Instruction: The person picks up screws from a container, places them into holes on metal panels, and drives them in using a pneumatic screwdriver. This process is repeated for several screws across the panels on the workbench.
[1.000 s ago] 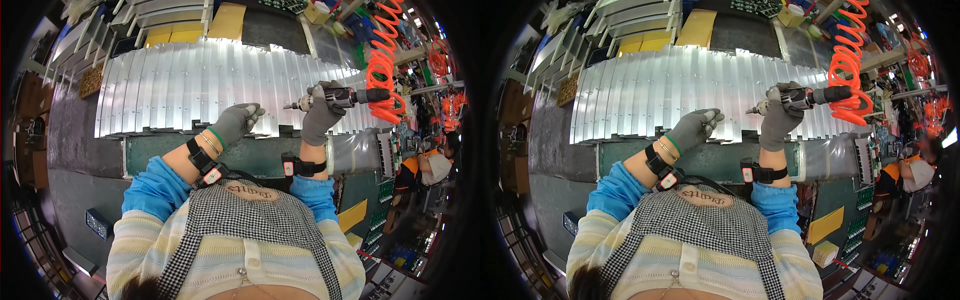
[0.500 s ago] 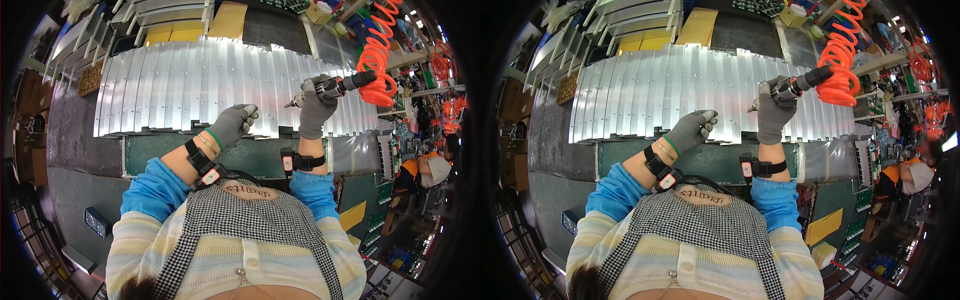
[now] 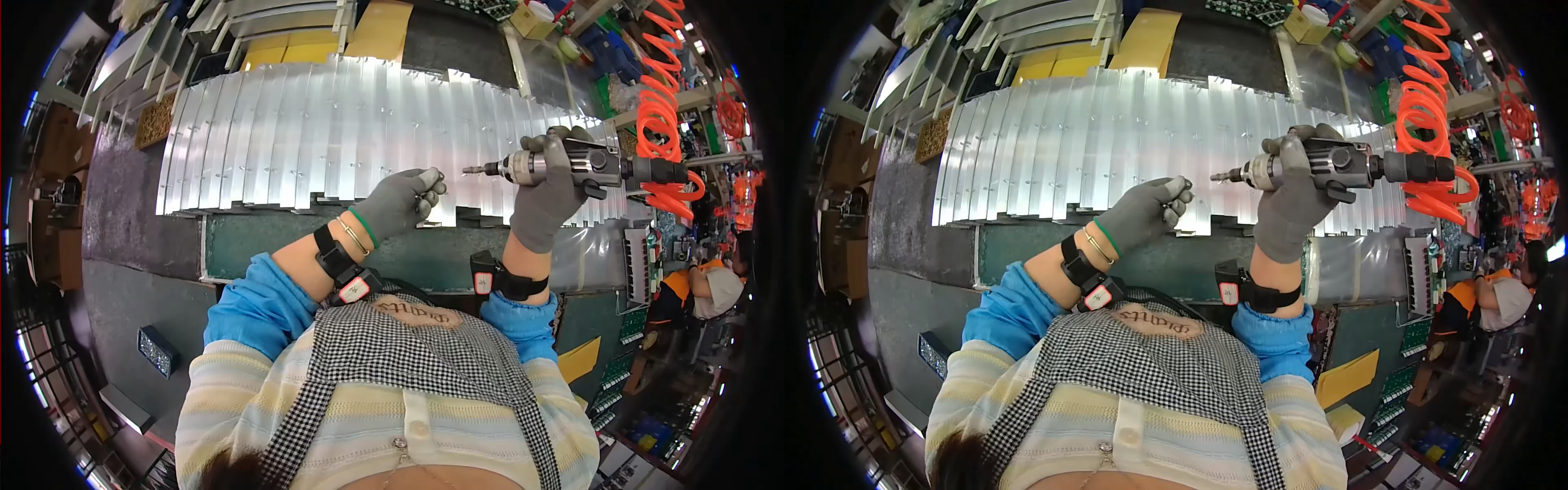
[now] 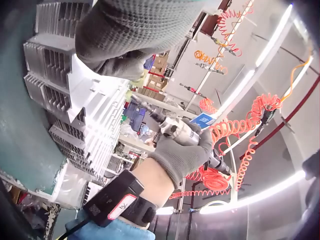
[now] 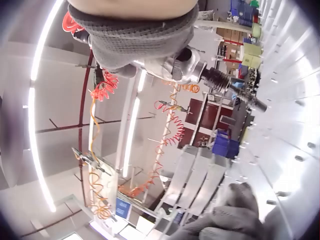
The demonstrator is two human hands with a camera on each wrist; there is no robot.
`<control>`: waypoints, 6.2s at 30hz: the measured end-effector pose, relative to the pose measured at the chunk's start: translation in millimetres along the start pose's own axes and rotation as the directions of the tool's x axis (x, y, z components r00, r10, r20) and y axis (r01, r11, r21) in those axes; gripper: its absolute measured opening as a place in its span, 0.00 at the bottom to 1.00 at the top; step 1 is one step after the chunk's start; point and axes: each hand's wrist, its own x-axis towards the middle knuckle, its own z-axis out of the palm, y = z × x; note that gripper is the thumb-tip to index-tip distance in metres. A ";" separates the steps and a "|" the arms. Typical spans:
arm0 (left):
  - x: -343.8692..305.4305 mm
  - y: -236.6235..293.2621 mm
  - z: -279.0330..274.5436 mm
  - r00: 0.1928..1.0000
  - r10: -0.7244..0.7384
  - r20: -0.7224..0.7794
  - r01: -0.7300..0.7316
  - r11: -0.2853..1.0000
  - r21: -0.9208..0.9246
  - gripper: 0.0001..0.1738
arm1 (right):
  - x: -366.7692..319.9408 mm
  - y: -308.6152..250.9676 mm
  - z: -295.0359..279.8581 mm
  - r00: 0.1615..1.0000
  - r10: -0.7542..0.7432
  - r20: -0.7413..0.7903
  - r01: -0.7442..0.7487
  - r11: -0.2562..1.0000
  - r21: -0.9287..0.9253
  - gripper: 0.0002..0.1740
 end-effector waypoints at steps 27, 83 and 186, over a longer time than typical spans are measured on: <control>14.4 -20.8 7.9 0.970 0.086 -0.227 -0.092 0.996 -0.015 0.11 | 13.1 52.7 -33.8 0.939 0.166 0.300 -0.109 0.974 -0.200 0.21; 28.1 -67.6 42.1 0.954 0.203 -0.222 -0.230 0.968 -0.102 0.19 | 46.3 51.0 -67.4 0.867 0.298 0.399 -0.326 0.945 0.002 0.22; 50.7 -63.3 63.8 0.989 0.081 -0.121 -0.073 0.995 0.073 0.23 | 50.9 27.9 -101.3 0.934 0.233 0.269 -0.232 0.972 -0.036 0.22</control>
